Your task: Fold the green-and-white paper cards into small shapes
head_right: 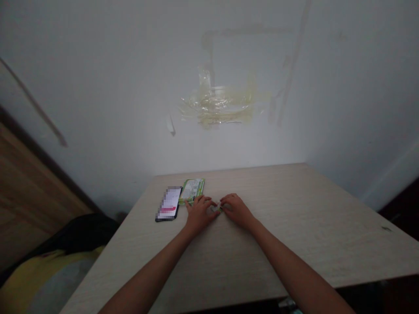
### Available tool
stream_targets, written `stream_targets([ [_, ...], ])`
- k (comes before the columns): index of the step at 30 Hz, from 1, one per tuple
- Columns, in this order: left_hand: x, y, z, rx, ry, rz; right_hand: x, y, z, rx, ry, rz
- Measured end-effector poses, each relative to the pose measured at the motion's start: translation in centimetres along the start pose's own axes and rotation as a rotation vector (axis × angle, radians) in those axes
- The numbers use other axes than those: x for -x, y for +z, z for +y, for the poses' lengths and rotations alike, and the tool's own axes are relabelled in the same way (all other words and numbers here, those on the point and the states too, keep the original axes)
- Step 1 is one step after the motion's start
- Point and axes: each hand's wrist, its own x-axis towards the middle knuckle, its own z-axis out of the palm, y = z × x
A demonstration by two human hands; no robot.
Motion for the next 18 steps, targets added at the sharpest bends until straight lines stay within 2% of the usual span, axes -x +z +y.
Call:
stream_targets([
  [7, 0.2, 0.42, -0.11, -0.046, -0.027, 0.038, 0.26, 0.11, -0.15, -0.021, 0.039, -0.035],
  [18, 0.02, 0.35, -0.03, -0.059, -0.058, -0.008, 0.14, -0.07, -0.48, 0.273, 0.042, -0.107],
])
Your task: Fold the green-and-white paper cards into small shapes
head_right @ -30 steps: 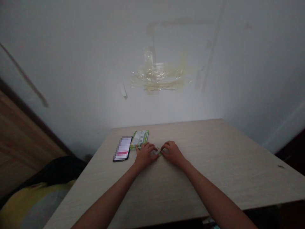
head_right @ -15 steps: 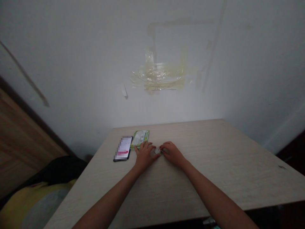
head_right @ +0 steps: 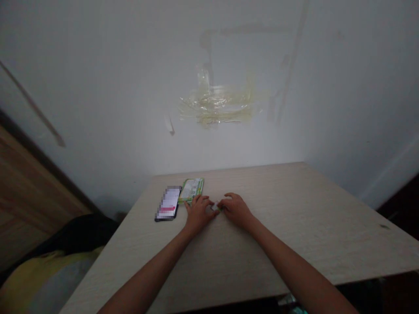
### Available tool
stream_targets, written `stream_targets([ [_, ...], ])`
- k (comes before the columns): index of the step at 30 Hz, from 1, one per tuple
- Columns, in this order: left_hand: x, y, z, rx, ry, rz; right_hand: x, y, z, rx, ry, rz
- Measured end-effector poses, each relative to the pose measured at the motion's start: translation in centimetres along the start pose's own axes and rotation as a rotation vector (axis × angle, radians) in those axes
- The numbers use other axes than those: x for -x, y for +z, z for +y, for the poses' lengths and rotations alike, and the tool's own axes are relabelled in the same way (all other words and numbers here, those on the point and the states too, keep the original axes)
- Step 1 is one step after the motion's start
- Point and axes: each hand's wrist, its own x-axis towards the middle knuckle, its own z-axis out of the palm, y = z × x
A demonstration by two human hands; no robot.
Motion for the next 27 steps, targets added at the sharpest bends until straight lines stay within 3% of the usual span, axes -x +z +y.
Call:
stream_targets([
  [15, 0.0, 0.0, -0.1, -0.005, 0.011, 0.0, -0.5, 0.7, 0.2, 0.125, 0.062, 0.031],
  [27, 0.4, -0.2, 0.1, 0.005, 0.066, 0.065, -0.4, 1.0, 0.9, 0.025, 0.06, 0.024],
])
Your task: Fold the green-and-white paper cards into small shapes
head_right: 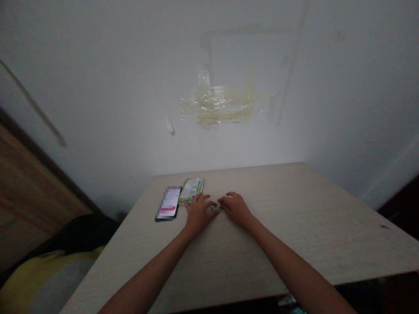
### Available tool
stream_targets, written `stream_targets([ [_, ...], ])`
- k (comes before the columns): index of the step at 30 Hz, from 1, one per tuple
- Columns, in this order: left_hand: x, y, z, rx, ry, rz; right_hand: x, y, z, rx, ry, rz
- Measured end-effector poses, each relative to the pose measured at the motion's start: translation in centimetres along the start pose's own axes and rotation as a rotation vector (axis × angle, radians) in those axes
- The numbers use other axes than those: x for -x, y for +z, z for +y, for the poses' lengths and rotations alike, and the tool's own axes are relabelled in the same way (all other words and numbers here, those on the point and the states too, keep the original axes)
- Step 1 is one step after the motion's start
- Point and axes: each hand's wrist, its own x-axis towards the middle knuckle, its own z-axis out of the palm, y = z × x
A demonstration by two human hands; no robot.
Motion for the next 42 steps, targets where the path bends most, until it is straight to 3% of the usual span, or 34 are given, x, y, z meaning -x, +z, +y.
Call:
stream_targets([
  [11, 0.1, -0.5, 0.1, -0.095, 0.073, 0.018, 0.5, 0.4, 0.3, -0.029, -0.109, 0.029],
  [20, 0.2, -0.9, 0.2, -0.115, 0.142, 0.051, 0.4, -0.2, -0.5, 0.085, -0.077, -0.003],
  [42, 0.1, -0.9, 0.1, -0.077, 0.062, 0.003, 0.4, 0.0, -0.5, 0.114, -0.107, -0.023],
])
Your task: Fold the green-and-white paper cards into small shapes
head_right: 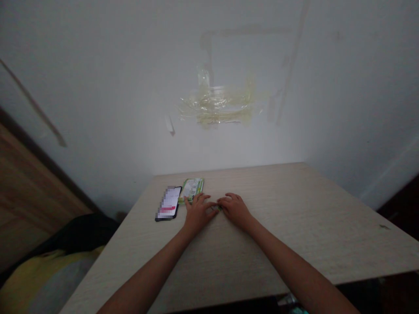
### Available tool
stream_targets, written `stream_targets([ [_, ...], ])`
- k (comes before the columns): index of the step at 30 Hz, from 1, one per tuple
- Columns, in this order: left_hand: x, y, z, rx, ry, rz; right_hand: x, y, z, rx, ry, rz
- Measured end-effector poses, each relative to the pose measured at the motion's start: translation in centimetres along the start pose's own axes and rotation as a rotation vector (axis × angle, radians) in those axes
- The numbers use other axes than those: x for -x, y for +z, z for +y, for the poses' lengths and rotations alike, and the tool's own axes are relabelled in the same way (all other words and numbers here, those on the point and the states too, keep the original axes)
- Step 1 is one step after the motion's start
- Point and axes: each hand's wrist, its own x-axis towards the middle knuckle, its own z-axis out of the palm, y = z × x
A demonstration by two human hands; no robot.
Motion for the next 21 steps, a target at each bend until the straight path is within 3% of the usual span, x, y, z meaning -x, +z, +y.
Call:
stream_targets([
  [10, -0.01, -0.66, 0.18, -0.067, 0.04, -0.01, 0.02, -0.13, 0.03, -0.013, -0.047, 0.023],
  [16, 0.02, -0.59, -0.01, -0.098, 0.082, -0.005, -0.03, -0.45, -0.16, -0.019, -0.016, 0.009],
  [21, -0.15, -0.31, -0.31, -0.084, 0.038, -0.031, -0.1, -0.43, -0.35, -0.063, 0.03, 0.007],
])
